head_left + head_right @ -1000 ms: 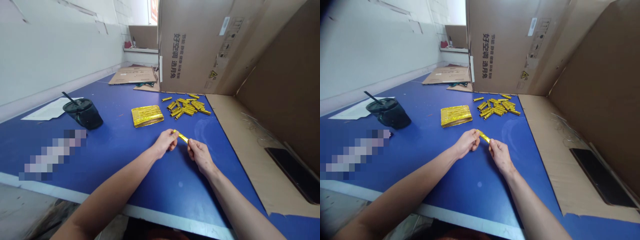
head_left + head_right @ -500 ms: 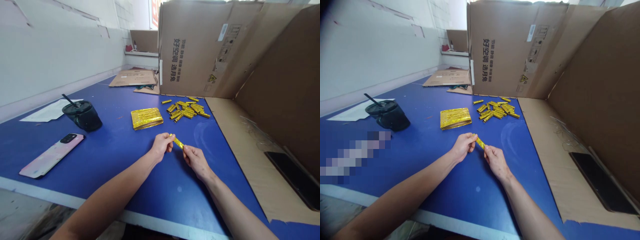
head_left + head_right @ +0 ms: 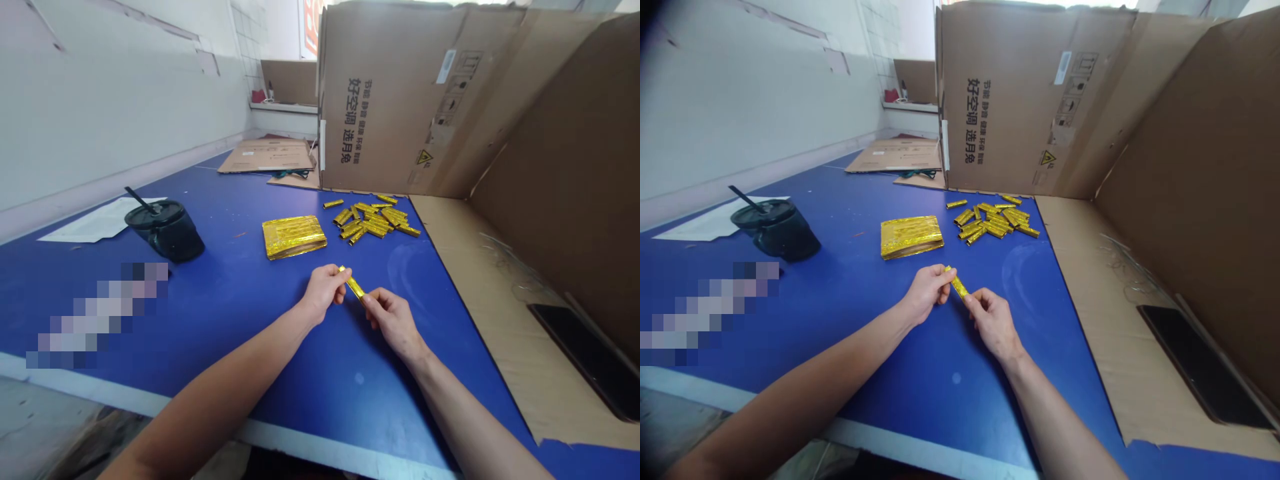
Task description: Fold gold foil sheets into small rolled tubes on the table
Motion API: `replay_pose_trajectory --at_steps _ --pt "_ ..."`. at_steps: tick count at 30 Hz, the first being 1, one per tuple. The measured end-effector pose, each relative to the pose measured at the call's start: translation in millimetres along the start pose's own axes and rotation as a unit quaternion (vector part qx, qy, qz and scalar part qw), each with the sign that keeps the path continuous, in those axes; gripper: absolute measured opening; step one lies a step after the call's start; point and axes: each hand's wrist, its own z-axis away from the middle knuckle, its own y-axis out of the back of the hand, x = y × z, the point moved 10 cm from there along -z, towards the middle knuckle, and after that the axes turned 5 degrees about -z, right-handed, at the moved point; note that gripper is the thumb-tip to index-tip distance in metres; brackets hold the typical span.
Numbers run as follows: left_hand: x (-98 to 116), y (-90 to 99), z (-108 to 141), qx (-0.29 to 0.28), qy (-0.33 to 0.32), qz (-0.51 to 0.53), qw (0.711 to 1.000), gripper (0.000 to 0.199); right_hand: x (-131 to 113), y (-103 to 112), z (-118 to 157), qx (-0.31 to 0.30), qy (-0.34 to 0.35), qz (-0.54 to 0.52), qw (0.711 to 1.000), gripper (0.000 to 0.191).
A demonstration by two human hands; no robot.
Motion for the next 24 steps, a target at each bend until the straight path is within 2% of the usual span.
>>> replay_pose_trajectory --at_steps 7,12,16,19,24 --pt "7 -11.6 5 -0.052 0.009 0.039 0.998 0.030 3 1 -1 0.002 -0.029 -0.037 0.999 0.040" --pt "7 -0.6 0 -0.011 0.002 0.057 0.998 0.023 4 3 -3 0.010 -0.034 -0.096 0.995 0.041" --pt "3 5.9 -2 0.020 0.010 0.062 0.998 0.021 4 14 -4 0.060 -0.016 -0.114 0.992 0.031" --pt "0 4.6 -2 0.022 0.023 0.056 0.998 0.021 4 24 -4 0.096 0.001 -0.112 0.989 0.027" --pt "0 -0.9 2 0.011 0.032 0.048 0.998 0.019 0 29 -4 0.112 0.020 -0.112 0.987 0.024"
